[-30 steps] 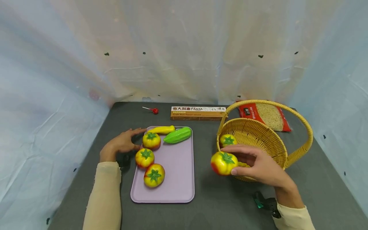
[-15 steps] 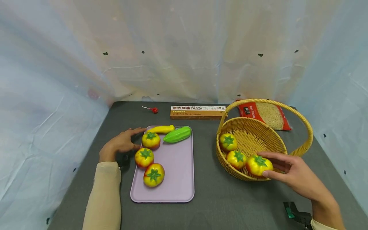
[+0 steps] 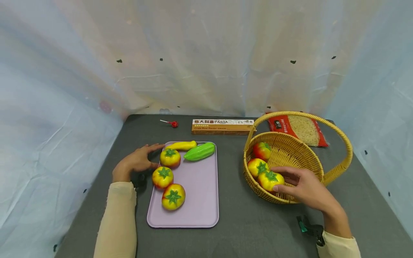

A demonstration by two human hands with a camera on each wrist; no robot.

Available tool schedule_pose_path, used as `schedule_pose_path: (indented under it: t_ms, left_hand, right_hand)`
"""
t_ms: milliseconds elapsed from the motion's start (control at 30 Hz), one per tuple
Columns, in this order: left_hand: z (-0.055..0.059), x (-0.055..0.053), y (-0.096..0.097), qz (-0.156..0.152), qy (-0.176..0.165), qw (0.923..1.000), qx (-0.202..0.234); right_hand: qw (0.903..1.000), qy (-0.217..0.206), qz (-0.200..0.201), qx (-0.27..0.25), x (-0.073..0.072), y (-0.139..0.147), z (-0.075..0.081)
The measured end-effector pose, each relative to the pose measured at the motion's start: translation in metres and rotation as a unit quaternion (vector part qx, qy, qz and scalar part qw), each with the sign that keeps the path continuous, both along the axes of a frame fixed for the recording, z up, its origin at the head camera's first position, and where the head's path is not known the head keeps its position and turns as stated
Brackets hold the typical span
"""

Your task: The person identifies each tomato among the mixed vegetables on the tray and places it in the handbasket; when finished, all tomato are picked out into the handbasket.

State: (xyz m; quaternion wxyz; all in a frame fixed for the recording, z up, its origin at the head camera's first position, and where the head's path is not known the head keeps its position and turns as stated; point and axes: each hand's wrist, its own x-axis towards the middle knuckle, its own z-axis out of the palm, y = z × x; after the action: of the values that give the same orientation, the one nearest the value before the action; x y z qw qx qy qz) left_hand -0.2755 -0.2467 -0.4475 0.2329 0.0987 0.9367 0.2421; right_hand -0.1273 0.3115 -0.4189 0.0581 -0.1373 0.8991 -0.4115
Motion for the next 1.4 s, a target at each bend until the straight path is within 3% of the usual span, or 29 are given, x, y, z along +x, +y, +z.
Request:
schedule_pose_path:
  t_ms: [267, 500, 667, 833, 1067, 1400]
  left_hand:
    - [0.0, 0.001, 0.001, -0.002, 0.0, 1.0, 0.003]
    - [0.002, 0.0, -0.001, -0.003, 0.011, 0.9999, -0.005]
    - [0.0, 0.002, -0.001, -0.001, 0.008, 1.0, 0.002]
    - [-0.002, 0.001, -0.001, -0.003, 0.004, 1.0, 0.005]
    - [-0.002, -0.002, 0.001, 0.001, -0.003, 1.0, 0.002]
    - [0.002, 0.0, 0.002, 0.001, -0.005, 1.0, 0.004]
  right_hand:
    - [0.9969, 0.042, -0.014, 0.066, -0.006, -0.006, 0.001]
    - [0.9968, 0.074, -0.022, 0.017, -0.004, -0.013, 0.008]
    - [0.9953, 0.079, 0.019, -0.051, -0.009, -0.03, 0.013]
    - [0.9866, 0.073, 0.078, -0.124, -0.016, -0.054, 0.016]
    - [0.9778, 0.044, 0.118, -0.168, -0.028, -0.092, 0.017]
    - [0.9505, -0.019, 0.216, -0.223, -0.047, -0.163, 0.006]
